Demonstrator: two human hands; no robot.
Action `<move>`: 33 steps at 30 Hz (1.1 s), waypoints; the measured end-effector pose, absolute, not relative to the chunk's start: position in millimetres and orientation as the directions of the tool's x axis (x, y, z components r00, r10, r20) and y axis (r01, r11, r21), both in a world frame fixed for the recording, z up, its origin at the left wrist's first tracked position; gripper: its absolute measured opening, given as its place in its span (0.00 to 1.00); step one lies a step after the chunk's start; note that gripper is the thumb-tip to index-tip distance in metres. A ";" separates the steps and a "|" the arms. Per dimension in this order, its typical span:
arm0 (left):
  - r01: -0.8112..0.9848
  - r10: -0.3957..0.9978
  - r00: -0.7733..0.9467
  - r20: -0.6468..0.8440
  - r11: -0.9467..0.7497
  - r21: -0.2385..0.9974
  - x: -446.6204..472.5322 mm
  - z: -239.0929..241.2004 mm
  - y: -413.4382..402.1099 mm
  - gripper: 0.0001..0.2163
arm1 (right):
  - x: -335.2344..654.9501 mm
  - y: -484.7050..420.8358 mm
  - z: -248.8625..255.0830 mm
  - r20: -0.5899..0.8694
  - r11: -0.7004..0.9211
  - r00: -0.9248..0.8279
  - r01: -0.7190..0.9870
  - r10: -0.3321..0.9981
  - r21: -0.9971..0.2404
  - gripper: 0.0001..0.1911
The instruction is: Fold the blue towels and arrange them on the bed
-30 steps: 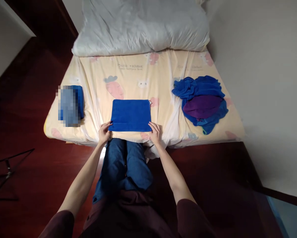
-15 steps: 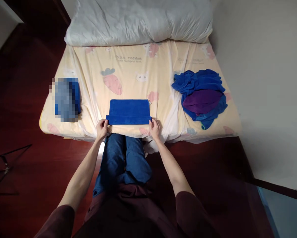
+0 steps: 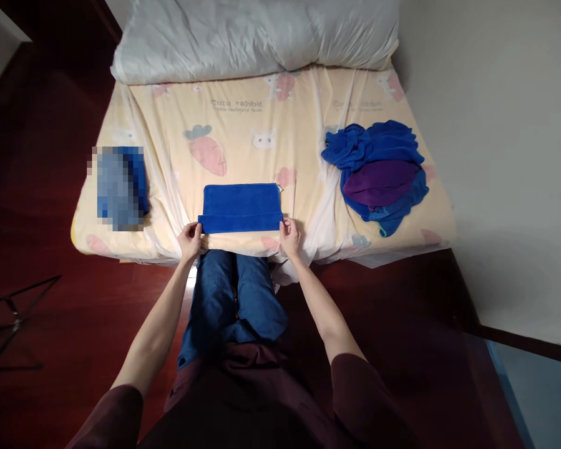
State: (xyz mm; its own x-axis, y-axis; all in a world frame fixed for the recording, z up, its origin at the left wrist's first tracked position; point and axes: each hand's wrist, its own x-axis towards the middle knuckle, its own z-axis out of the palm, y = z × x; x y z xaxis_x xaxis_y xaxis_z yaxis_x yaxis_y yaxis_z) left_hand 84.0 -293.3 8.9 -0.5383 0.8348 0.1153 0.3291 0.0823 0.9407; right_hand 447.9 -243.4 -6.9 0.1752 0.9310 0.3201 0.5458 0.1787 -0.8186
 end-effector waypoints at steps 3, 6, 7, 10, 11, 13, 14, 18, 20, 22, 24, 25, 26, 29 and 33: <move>0.333 0.827 -0.548 0.122 0.082 0.940 84.4 9.6 -292.6 0.20 | 447.5 -242.8 -7.7 0.317 0.171 0.181 0.550 0.931 -0.817 0.19; 0.324 0.823 -0.556 0.119 0.083 0.942 85.3 11.1 -292.4 0.21 | 447.3 -242.4 -7.4 0.305 0.159 0.184 0.550 0.935 -0.820 0.19; 0.323 0.824 -0.554 0.115 0.085 0.943 85.7 11.9 -292.7 0.21 | 447.3 -242.5 -7.0 0.302 0.157 0.183 0.548 0.936 -0.821 0.18; 0.327 0.831 -0.544 0.116 0.082 0.942 86.2 15.0 -293.8 0.21 | 447.9 -243.1 -5.1 0.303 0.144 0.218 0.540 0.928 -0.829 0.16; 0.322 0.831 -0.541 0.127 0.066 0.945 85.7 15.9 -294.1 0.21 | 448.3 -243.4 -4.6 0.310 0.137 0.245 0.539 0.919 -0.831 0.15; 0.302 0.826 -0.540 0.161 0.011 0.953 83.3 17.1 -294.1 0.22 | 449.1 -243.8 -4.3 0.335 0.126 0.303 0.545 0.892 -0.829 0.14; 0.291 0.824 -0.539 0.177 -0.016 0.957 81.4 17.2 -293.7 0.24 | 449.4 -243.9 -4.6 0.346 0.126 0.321 0.547 0.882 -0.828 0.13; 0.245 0.844 -0.503 0.186 -0.067 0.967 72.9 17.8 -292.0 0.27 | 450.1 -243.8 -7.0 0.340 0.122 0.328 0.537 0.882 -0.834 0.13; 0.240 0.875 -0.442 0.198 -0.097 0.966 70.4 20.6 -292.8 0.26 | 450.6 -244.4 -6.6 0.342 0.131 0.311 0.541 0.886 -0.831 0.13; 0.307 0.909 -0.346 0.234 -0.127 0.943 69.5 25.5 -295.2 0.24 | 451.5 -246.1 -2.9 0.377 0.180 0.263 0.555 0.888 -0.812 0.14; 0.421 0.935 -0.236 0.265 -0.147 0.895 69.4 30.7 -298.0 0.22 | 452.6 -248.3 4.7 0.432 0.260 0.172 0.586 0.885 -0.767 0.16; 0.475 0.945 -0.185 0.269 -0.154 0.867 69.3 32.5 -299.1 0.22 | 453.0 -249.3 9.6 0.457 0.302 0.110 0.611 0.883 -0.732 0.18; 0.520 0.953 -0.139 0.270 -0.162 0.839 68.9 33.5 -299.7 0.22 | 453.2 -249.9 14.7 0.473 0.342 0.037 0.640 0.881 -0.688 0.20; 0.620 0.961 -0.052 0.273 -0.184 0.763 66.7 31.9 -297.8 0.24 | 452.6 -248.8 27.5 0.430 0.460 -0.236 0.701 0.871 -0.545 0.25; 0.718 0.954 -0.013 0.299 -0.199 0.666 64.8 30.2 -288.5 0.27 | 448.2 -241.4 28.7 0.310 0.528 -0.428 0.717 0.849 -0.456 0.30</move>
State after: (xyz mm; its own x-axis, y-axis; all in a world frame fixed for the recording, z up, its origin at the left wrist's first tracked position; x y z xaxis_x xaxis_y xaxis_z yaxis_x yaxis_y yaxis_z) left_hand 64.8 -288.5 30.2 -0.0131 0.9540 0.2994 0.7184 -0.1993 0.6664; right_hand 448.2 -241.4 28.7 -0.4280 0.8489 0.3103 0.7168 0.5279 -0.4556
